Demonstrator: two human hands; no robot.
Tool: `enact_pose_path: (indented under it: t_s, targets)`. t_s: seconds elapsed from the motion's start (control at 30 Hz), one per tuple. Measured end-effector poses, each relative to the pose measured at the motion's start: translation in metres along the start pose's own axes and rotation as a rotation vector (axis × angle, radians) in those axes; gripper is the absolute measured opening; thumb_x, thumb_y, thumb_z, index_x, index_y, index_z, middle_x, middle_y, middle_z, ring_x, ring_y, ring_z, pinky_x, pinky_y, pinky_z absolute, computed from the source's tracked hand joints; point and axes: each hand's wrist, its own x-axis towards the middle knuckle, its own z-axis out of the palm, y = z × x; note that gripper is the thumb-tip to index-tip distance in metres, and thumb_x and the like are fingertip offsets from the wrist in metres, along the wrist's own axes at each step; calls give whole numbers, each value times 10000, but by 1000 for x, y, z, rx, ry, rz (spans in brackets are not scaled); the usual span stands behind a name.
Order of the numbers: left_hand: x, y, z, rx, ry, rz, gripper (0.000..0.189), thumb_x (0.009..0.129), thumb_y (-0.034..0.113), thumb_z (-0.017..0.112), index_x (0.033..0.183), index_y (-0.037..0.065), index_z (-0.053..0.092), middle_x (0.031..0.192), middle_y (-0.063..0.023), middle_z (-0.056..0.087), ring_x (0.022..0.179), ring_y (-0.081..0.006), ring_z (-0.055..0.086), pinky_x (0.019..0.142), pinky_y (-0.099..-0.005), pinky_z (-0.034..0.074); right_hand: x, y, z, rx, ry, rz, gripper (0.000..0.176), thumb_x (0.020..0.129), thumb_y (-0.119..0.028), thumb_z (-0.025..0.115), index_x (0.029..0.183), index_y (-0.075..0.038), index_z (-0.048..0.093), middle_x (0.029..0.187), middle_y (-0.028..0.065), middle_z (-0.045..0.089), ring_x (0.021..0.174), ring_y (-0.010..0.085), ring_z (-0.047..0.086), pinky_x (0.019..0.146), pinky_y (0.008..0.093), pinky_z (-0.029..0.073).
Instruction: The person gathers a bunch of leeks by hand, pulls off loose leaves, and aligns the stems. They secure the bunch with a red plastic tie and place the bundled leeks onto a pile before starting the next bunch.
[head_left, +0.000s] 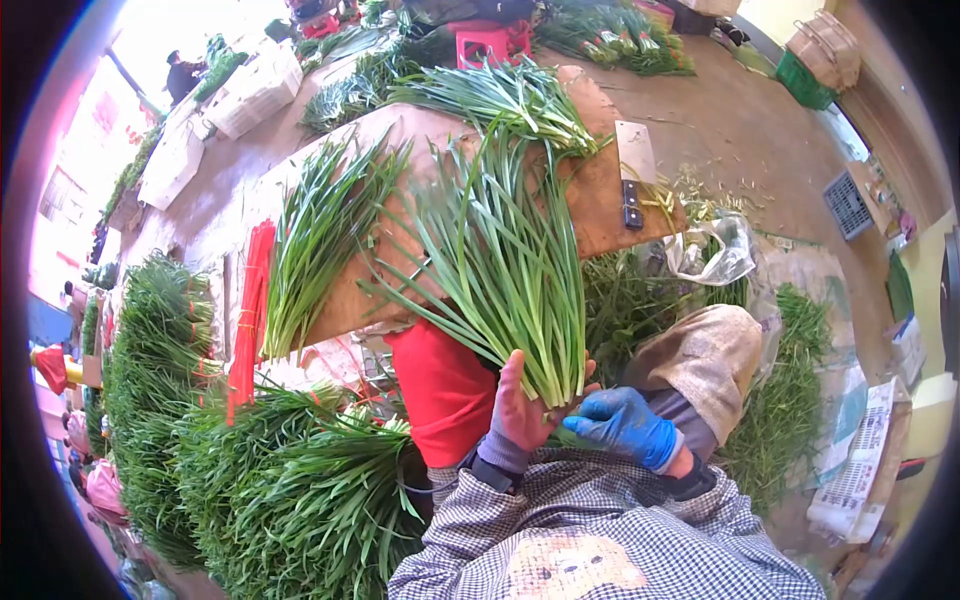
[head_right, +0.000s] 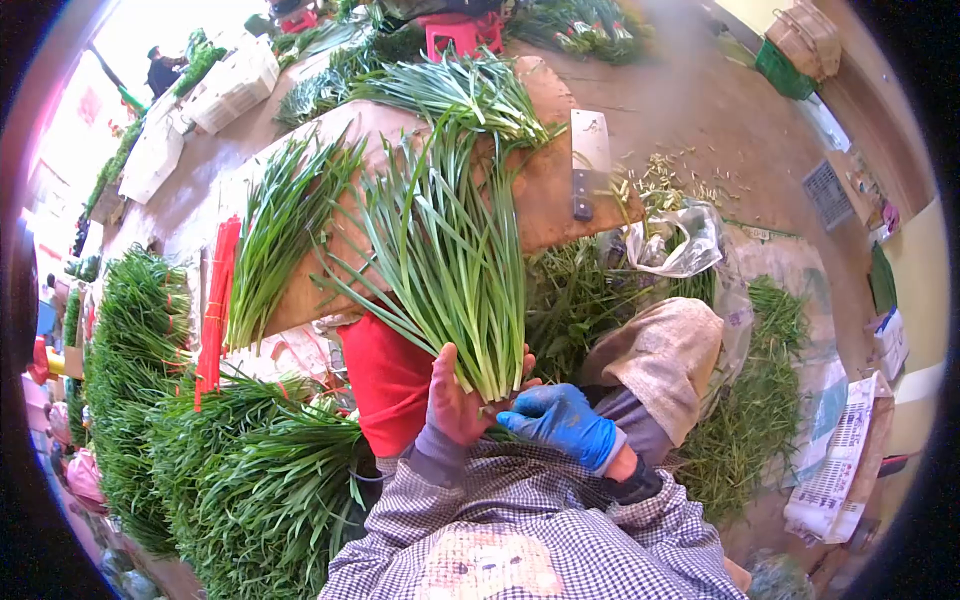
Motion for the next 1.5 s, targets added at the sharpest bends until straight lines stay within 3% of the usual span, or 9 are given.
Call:
enact_pose_path:
  t_s: [0.17,0.5,0.57,0.73,0.9,1.0,1.07,1.13,1.5]
  targets:
    - [-1,-1,-2,143,23,-62,656,973,457,414,1441,7,323,1397,-219,461,1285,-348,469,1041,-473,421,19,-24,-5,-428,92,-183,268,829,-259,723,705,-51,608,657,123,573,594,299,568,559,367,448]
    - [-3,-2,-20,31,129,-69,608,978,449,390,1428,39,378,1349,-194,528,1197,-302,564,738,-337,528,28,19,2,-148,136,40,304,885,-285,633,686,-57,606,652,163,561,598,337,578,542,409,441]
    - [-3,0,-12,57,69,-71,589,974,474,413,1393,61,433,1338,-168,540,1216,-325,545,989,-477,451,25,12,-2,-156,92,60,310,888,-297,633,688,-60,615,651,157,570,595,323,585,540,404,440]
    - [-3,0,-6,45,85,-41,591,976,480,409,1403,72,412,1320,-160,554,1226,-339,534,971,-519,463,23,-23,-22,-217,71,139,309,868,-319,669,696,-64,639,647,136,595,582,277,599,537,387,444]
    - [-2,-9,-40,48,191,-36,567,972,492,419,1404,125,406,1331,-106,547,1192,-324,558,942,-546,477,45,-36,-6,-355,163,-155,289,801,-307,741,716,-51,634,669,123,598,606,276,604,559,371,469]
    - [-5,-14,-68,-335,-208,-92,534,972,492,423,1397,170,401,1350,-69,525,1174,-293,570,930,-573,477,56,-29,3,-494,122,-171,267,782,-289,737,747,-47,629,706,128,607,652,305,621,588,381,482]
    - [-10,-3,-11,56,281,-33,535,963,540,393,1338,168,480,1182,-51,651,1098,-256,622,899,-533,502,60,-16,3,-507,143,-101,242,780,-263,723,757,-40,632,720,131,616,679,323,631,604,394,491]
    - [-10,-2,-9,67,298,-26,538,975,523,369,1360,159,461,1237,-71,622,1135,-270,601,935,-567,476,61,-7,1,-466,149,-82,188,770,-211,712,783,-32,655,733,140,626,677,321,632,618,385,498]
    - [-5,-5,-15,-90,61,-3,512,996,437,375,1363,87,447,1324,-125,555,1192,-295,559,1039,-619,375,58,-6,-9,348,202,182,54,800,-58,707,808,-15,674,691,-24,617,604,55,550,563,231,463]
